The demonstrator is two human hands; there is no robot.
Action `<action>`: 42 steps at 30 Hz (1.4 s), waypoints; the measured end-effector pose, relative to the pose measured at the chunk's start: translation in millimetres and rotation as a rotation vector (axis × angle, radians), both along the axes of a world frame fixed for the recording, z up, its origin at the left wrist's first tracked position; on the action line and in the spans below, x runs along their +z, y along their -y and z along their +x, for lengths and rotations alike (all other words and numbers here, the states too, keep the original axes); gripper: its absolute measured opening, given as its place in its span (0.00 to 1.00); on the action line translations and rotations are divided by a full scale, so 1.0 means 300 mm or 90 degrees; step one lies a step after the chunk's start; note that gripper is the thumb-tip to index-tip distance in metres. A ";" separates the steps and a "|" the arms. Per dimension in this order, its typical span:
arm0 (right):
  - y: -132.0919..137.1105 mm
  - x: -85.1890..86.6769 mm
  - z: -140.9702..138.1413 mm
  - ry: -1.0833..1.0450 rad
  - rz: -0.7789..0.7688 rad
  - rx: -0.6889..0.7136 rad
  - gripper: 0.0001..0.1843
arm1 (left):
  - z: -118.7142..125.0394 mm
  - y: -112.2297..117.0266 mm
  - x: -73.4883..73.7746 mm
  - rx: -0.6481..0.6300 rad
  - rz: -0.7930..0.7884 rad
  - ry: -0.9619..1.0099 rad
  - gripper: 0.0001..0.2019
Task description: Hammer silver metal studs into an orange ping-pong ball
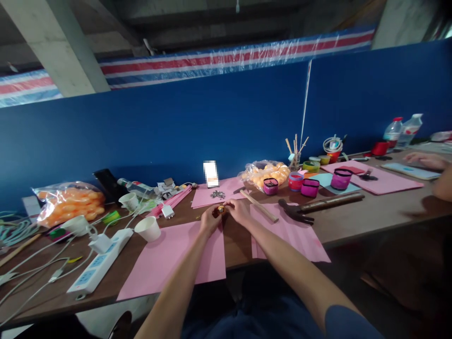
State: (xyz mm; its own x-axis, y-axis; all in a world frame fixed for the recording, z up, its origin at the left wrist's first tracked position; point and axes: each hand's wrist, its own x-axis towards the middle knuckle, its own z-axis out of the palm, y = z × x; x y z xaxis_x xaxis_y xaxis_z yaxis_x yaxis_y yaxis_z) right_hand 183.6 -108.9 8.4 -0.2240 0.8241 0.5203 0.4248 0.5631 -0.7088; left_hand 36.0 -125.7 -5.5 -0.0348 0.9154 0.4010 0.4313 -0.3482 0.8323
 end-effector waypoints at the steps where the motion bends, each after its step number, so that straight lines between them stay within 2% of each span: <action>1: -0.001 0.000 -0.003 -0.008 -0.005 0.011 0.09 | 0.001 0.001 0.000 0.000 0.002 -0.002 0.16; 7: -0.008 -0.010 -0.010 -0.038 -0.022 0.068 0.10 | -0.004 -0.003 -0.003 0.006 0.018 -0.008 0.18; 12: -0.018 -0.024 -0.011 -0.061 -0.027 0.068 0.09 | -0.015 -0.015 -0.011 0.006 0.029 -0.010 0.22; 21: -0.021 -0.027 -0.008 -0.069 -0.036 0.055 0.07 | -0.019 -0.010 0.001 -0.026 0.024 0.004 0.20; 29: -0.019 -0.023 -0.009 -0.086 -0.037 0.067 0.05 | -0.024 -0.031 -0.017 0.010 0.019 0.004 0.22; 38: -0.026 -0.030 -0.010 -0.115 -0.039 0.100 0.07 | -0.029 -0.041 -0.032 0.013 0.024 0.007 0.22; 42: -0.023 -0.033 -0.008 -0.120 -0.045 0.101 0.07 | -0.030 -0.041 -0.034 0.016 0.026 0.002 0.17</action>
State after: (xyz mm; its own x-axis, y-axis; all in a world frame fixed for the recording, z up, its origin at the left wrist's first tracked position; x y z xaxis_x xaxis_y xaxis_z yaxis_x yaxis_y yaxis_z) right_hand 181.1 -102.1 -1.4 -0.2576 0.8224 0.5073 0.1919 0.5581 -0.8073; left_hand 27.1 -113.5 -15.6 -0.0594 0.8972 0.4376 0.4376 -0.3706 0.8192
